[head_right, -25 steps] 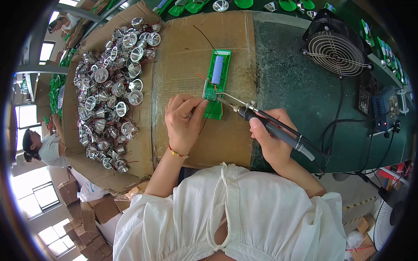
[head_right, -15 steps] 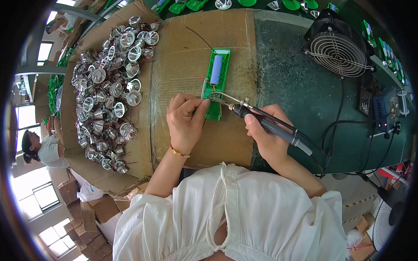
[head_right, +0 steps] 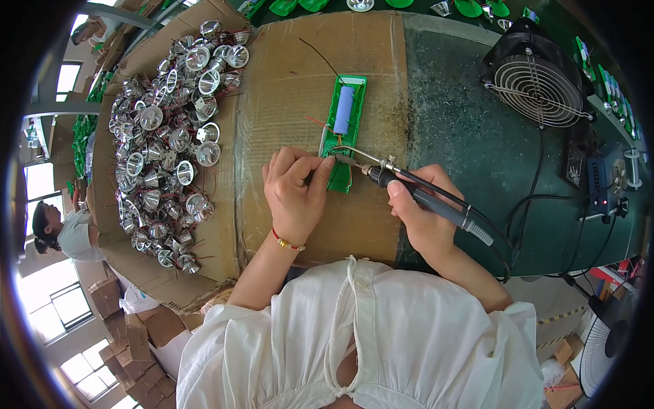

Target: Soldering electrical components onto small circuit boards as part of a light fixture assembly line.

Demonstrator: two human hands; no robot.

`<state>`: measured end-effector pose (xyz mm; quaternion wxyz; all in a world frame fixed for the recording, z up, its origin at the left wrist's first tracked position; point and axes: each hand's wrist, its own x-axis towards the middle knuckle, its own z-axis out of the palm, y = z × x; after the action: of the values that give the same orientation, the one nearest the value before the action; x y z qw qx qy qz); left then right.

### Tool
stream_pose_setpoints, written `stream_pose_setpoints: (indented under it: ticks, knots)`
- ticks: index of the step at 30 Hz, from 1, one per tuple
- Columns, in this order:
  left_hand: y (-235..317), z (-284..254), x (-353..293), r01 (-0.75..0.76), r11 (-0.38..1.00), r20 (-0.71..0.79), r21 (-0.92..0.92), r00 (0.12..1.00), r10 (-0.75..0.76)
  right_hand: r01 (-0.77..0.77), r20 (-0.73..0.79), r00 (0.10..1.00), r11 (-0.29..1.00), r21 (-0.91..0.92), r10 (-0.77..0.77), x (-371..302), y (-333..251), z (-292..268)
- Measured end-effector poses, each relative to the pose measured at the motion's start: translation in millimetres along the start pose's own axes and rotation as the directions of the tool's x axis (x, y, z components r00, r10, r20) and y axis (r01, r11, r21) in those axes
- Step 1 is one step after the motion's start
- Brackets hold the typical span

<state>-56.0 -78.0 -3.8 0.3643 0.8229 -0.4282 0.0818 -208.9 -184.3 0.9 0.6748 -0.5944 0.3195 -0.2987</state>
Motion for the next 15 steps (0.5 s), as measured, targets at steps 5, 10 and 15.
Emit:
stream_pose_setpoints:
  ticks: [5,10,15]
  knots:
    - [0.3,0.5,2.6,-0.005,1.000,0.017,-0.003,1.000,0.005,-0.041,-0.013,0.999,0.997,0.067,0.042,-0.4,-0.5,-0.1]
    - [0.0,0.4,3.2,-0.007,0.999,0.020,-0.031,1.000,0.008,-0.009,-0.056,0.998,0.993,0.120,0.016,-2.8,-2.6,-5.8]
    - [-0.8,-0.2,3.5,-0.001,0.999,0.042,-0.034,0.999,0.002,-0.006,-0.056,0.998,0.996,0.093,0.012,-3.5,-2.4,-8.3]
